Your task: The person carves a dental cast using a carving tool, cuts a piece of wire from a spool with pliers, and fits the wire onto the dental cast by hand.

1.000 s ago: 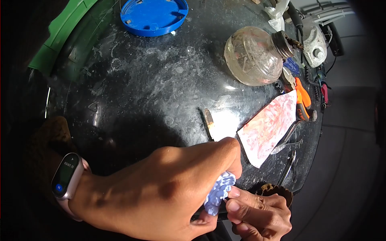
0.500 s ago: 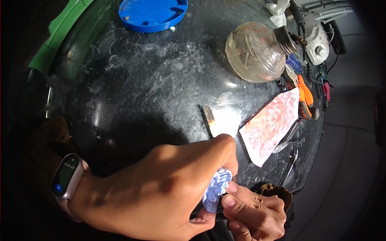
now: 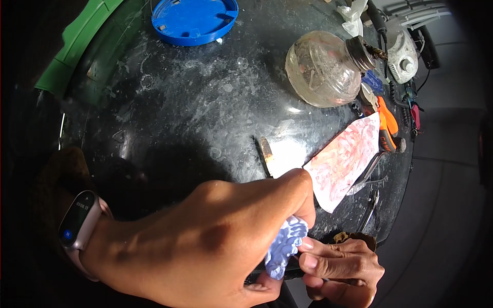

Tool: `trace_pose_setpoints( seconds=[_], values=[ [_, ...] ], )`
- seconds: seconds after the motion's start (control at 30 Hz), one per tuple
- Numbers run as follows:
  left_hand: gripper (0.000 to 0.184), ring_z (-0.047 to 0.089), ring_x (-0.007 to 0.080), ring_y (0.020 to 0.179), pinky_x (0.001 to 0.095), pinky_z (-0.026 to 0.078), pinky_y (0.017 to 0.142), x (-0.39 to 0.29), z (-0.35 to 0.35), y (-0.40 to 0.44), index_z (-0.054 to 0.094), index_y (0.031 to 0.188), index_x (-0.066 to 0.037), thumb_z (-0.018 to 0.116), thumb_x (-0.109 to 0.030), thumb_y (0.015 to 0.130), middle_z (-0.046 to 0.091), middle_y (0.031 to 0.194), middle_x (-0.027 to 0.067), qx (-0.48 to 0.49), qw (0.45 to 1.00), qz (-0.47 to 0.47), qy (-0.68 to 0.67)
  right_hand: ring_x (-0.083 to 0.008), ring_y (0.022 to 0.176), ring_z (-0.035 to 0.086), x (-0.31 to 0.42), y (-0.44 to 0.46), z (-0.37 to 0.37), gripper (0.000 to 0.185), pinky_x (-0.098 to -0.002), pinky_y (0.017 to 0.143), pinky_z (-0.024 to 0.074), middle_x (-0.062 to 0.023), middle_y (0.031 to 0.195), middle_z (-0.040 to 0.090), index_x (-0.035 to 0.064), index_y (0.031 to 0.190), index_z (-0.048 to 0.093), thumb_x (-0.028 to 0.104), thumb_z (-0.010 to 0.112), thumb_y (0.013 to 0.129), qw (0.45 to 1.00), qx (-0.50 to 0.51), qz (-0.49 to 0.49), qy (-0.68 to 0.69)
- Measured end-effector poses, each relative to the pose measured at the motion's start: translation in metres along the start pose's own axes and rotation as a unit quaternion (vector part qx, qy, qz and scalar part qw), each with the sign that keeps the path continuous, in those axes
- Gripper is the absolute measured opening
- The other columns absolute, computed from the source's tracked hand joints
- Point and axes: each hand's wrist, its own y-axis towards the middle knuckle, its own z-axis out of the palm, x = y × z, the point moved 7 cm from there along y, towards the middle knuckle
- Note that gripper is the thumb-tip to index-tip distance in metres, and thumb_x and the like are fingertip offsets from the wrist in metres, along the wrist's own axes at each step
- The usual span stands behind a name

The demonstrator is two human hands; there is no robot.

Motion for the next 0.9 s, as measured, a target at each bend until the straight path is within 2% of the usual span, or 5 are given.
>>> trace_pose_setpoints(
  seconds=[0.23, 0.3, 0.47, 0.77, 0.9],
  values=[
    [0.042, 0.049, 0.0044, 0.05, 0.0188, 0.041, 0.043, -0.002, 0.0, 0.001, 0.053, 0.093, -0.001, 0.078, -0.007, 0.06, 0.059, 0.077, 0.0019, -0.023, 1.0, 0.014, -0.004, -0.0398, 0.082, 0.066, 0.001, -0.001, 0.0, 0.029, -0.0328, 0.052, 0.0591, -0.0292, 0.086, 0.062, -0.0046, 0.064, 0.043, -0.021, 0.067, 0.06, 0.999, 0.041, 0.027, 0.013],
    [0.046, 0.056, 0.0122, 0.059, 0.0235, 0.044, 0.051, -0.004, -0.002, 0.007, 0.05, 0.095, -0.002, 0.077, -0.003, 0.057, 0.057, 0.075, 0.0058, 0.044, 0.994, -0.095, -0.027, -0.0403, 0.082, 0.066, 0.002, 0.0, 0.0, 0.029, -0.0331, 0.052, 0.0593, -0.0291, 0.086, 0.062, -0.0045, 0.063, 0.043, -0.021, 0.067, 0.06, 0.999, 0.042, 0.026, 0.016],
    [0.044, 0.059, 0.0136, 0.06, 0.0255, 0.044, 0.051, -0.012, -0.005, -0.003, 0.047, 0.094, -0.003, 0.069, 0.001, 0.055, 0.055, 0.071, 0.0058, -0.111, 0.987, 0.118, -0.025, -0.0417, 0.083, 0.065, 0.002, -0.002, 0.0, 0.03, -0.034, 0.055, 0.06, -0.029, 0.086, 0.061, -0.0042, 0.063, 0.042, -0.021, 0.067, 0.06, 0.999, 0.027, 0.007, 0.032],
    [0.044, 0.057, 0.0131, 0.06, 0.0256, 0.043, 0.05, -0.017, -0.008, 0.003, 0.048, 0.093, -0.003, 0.071, 0.001, 0.055, 0.052, 0.071, 0.0048, 0.023, 1.0, 0.007, 0.0, -0.0425, 0.084, 0.065, 0.002, -0.001, 0.001, 0.027, -0.0333, 0.055, 0.0602, -0.0287, 0.085, 0.062, -0.0059, 0.062, 0.044, -0.022, 0.065, 0.059, 0.999, 0.007, 0.007, 0.034],
    [0.043, 0.056, 0.0129, 0.06, 0.0255, 0.042, 0.05, -0.011, -0.004, 0.0, 0.049, 0.092, -0.003, 0.07, 0.001, 0.056, 0.052, 0.073, 0.0054, -0.096, 0.992, 0.08, 0.0, -0.0379, 0.084, 0.066, 0.003, -0.001, 0.0, 0.017, -0.0307, 0.056, 0.0589, -0.0323, 0.09, 0.061, -0.0099, 0.069, 0.051, -0.022, 0.058, 0.059, 0.99, 0.076, 0.117, -0.008]
  ],
)
